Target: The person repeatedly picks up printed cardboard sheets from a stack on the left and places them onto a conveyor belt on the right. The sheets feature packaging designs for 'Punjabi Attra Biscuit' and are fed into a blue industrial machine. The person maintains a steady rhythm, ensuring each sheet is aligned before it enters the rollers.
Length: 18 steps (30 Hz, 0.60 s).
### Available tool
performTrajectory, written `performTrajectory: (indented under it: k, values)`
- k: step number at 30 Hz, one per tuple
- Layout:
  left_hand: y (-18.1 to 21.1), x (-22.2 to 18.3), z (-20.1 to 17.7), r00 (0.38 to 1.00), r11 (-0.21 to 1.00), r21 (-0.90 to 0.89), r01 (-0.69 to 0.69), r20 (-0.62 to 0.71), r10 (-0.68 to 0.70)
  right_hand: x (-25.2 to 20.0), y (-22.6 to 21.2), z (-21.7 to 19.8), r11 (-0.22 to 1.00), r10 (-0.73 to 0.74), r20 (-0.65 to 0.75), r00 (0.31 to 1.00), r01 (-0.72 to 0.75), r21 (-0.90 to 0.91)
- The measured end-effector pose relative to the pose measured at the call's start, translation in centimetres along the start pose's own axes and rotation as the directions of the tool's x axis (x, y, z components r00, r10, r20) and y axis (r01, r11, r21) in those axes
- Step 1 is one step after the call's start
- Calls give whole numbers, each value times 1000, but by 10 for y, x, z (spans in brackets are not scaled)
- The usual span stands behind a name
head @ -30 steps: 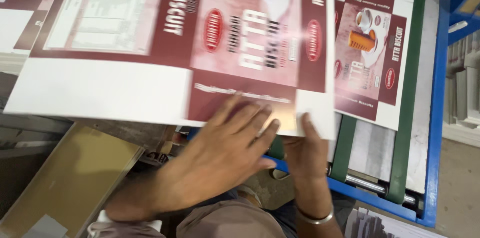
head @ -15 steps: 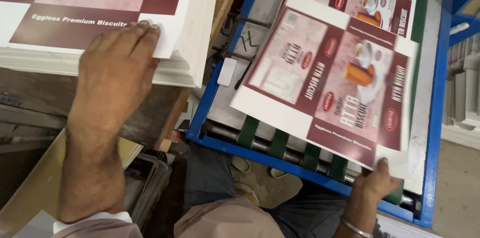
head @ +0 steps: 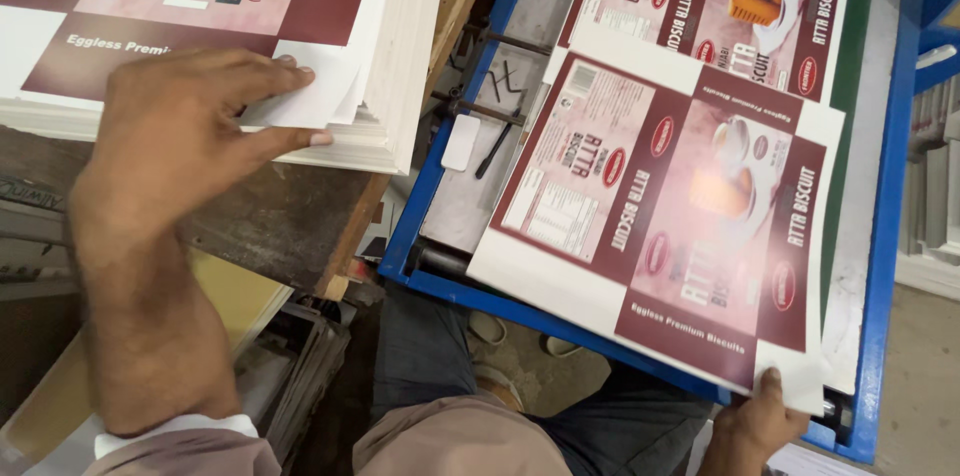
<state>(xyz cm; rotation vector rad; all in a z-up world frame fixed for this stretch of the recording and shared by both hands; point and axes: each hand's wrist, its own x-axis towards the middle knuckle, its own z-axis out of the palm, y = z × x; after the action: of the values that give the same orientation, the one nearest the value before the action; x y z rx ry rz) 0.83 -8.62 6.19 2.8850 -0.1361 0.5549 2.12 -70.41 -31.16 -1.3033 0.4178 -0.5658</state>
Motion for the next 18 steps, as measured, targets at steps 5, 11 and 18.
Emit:
performTrajectory:
  k: [5,11,18]
  values:
    - [-4,-12,16,988,993,-83,85,-122,-94,-40,-37,-13,968,158,-88,983,-172,-181]
    - [-20,-35,81,912,989,145,20,-409,41,-47,-42,-59,835,192,41,981,-141,-532]
    - [-23,-39,84,934,986,158,59,-356,1,-34,-20,-25,977,116,-218,969,-150,-150]
